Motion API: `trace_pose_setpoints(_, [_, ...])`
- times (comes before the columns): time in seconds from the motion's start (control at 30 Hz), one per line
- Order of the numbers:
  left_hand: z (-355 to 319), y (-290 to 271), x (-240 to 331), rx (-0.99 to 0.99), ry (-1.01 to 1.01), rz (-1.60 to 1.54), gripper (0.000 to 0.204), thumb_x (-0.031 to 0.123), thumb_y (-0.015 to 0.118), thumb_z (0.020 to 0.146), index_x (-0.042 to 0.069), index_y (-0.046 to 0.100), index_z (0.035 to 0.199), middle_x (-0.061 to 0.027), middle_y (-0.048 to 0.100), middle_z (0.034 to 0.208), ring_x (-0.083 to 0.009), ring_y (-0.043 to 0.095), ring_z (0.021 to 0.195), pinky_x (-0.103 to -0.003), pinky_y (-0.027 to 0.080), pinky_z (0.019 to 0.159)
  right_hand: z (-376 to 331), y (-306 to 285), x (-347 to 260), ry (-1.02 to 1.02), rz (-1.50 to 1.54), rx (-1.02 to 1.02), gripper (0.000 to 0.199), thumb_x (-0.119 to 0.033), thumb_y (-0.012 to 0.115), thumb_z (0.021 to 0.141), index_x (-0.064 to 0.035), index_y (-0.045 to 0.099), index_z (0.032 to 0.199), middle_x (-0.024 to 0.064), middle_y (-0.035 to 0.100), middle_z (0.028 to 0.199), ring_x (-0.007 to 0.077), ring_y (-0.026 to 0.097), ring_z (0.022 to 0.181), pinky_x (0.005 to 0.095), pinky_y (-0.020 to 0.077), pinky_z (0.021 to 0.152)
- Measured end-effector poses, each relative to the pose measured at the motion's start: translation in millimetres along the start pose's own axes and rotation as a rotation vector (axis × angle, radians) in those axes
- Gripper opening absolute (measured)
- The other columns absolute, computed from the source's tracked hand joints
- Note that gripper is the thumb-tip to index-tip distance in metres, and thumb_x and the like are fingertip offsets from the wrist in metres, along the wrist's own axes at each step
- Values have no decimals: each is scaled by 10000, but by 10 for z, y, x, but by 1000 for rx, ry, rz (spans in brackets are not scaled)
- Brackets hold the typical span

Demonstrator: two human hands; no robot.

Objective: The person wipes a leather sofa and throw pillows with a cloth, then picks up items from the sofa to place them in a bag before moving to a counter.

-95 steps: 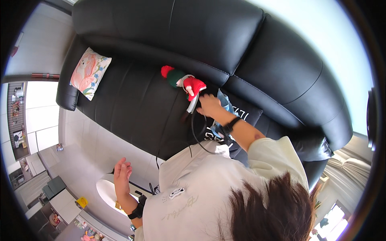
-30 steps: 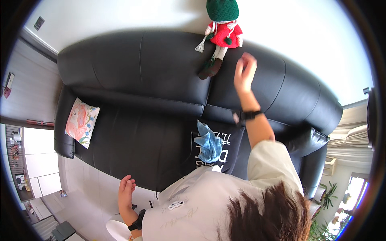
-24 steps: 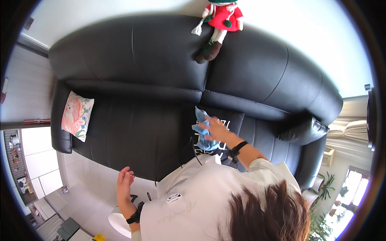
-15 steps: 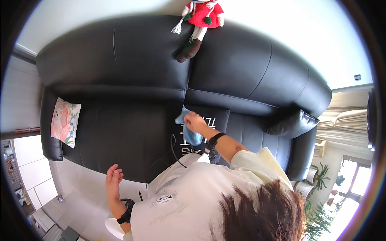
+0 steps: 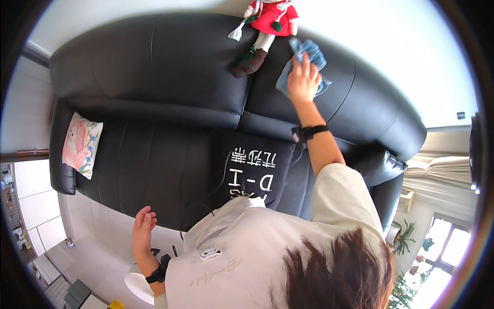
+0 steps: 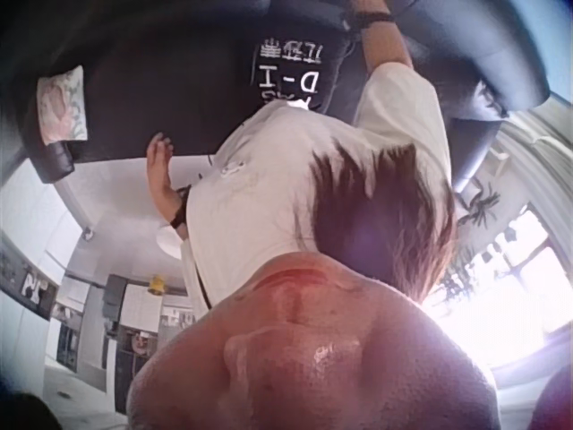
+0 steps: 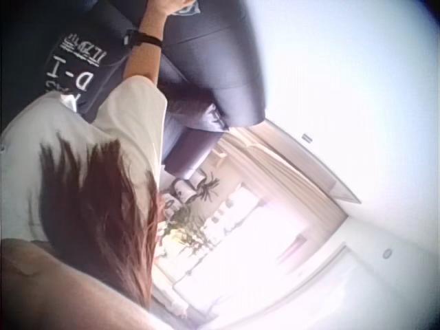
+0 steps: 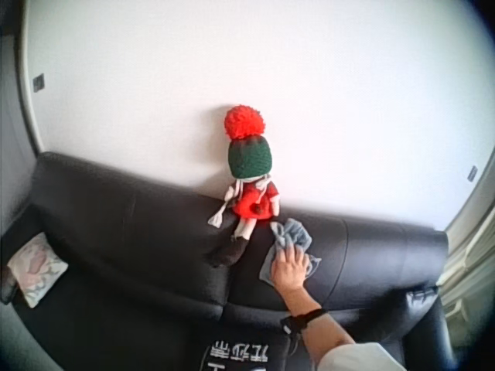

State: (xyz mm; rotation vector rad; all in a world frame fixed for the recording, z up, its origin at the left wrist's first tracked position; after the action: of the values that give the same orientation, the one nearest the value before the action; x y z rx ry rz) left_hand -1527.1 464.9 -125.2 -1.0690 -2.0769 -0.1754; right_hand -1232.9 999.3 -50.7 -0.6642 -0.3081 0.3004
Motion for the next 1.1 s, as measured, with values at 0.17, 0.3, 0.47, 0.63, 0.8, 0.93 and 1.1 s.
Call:
trace_pose_setpoints(0.17, [-167, -143, -172, 52, -35, -30, 325, 257, 482, 934, 96, 511, 1215, -20, 577, 1020, -94, 521, 871, -249, 422, 810, -1460, 355, -1008, -606, 201, -518, 271, -200, 526, 790, -185, 623, 1043, 10, 386, 1351, 241, 417, 1126, 376, 390, 916])
trace_pose_setpoints(0.3, [-256, -353, -275, 105, -20, -8, 345, 297, 488, 930, 114, 509, 1221, -17, 572, 1013, -99, 520, 873, -257, 420, 809, -1987, 507, -1339, -499, 609, -955, 237, -129, 576, 766, -185, 648, 986, -2, 520, 1206, 266, 447, 1128, 400, 400, 947])
trace_pose_setpoints(0.47, [-475, -534, -533, 183, -64, -45, 349, 283, 485, 930, 99, 501, 1227, -38, 569, 1024, -103, 513, 886, -254, 415, 805, -591, -478, -1825, -448, 910, -212, 276, -41, 625, 645, -152, 639, 897, 7, 547, 1180, 255, 508, 1018, 372, 435, 841])
trace_pose_setpoints(0.63, [-489, -454, -558, 161, -91, -34, 368, 294, 496, 923, 93, 497, 1231, -36, 568, 1026, -110, 519, 886, -257, 412, 812, -77, -112, -2487, -551, 697, -199, 336, -108, 538, 729, -188, 579, 1053, -8, 451, 1277, 217, 428, 1128, 364, 375, 925])
trace_pose_setpoints(0.8, [-606, -553, -577, 202, -45, 21, 392, 314, 503, 915, 84, 494, 1232, -37, 570, 1026, -121, 525, 890, -261, 407, 817, -942, 302, -2311, -734, 677, -379, 280, -129, 543, 742, -202, 583, 1010, -21, 465, 1230, 226, 422, 1128, 380, 372, 930])
trace_pose_setpoints(0.93, [-639, -714, -738, 244, -71, -26, 401, 322, 502, 913, 79, 493, 1231, -39, 572, 1026, -121, 525, 895, -255, 407, 806, -1862, 702, -1806, -718, 653, -748, 186, -105, 572, 726, -193, 633, 879, 1, 511, 1141, 238, 441, 1091, 387, 386, 916])
trace_pose_setpoints(1.1, [-598, -753, -1042, 252, -136, -55, 388, 346, 493, 920, 104, 513, 1222, -18, 573, 999, -115, 531, 870, -254, 420, 807, -1445, 303, -1925, -700, 846, -667, 159, -82, 630, 668, -191, 625, 784, 8, 539, 993, 258, 513, 940, 380, 461, 813])
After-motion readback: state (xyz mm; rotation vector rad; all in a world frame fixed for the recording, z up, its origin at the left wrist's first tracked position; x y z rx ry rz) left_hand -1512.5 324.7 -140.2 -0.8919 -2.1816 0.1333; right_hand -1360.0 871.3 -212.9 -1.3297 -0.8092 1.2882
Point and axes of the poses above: each hand's wrist, its own z-axis towards the middle knuckle, its own y-axis out of the palm, x = y × z, the point moved 8 cm from there along z, towards the middle knuckle
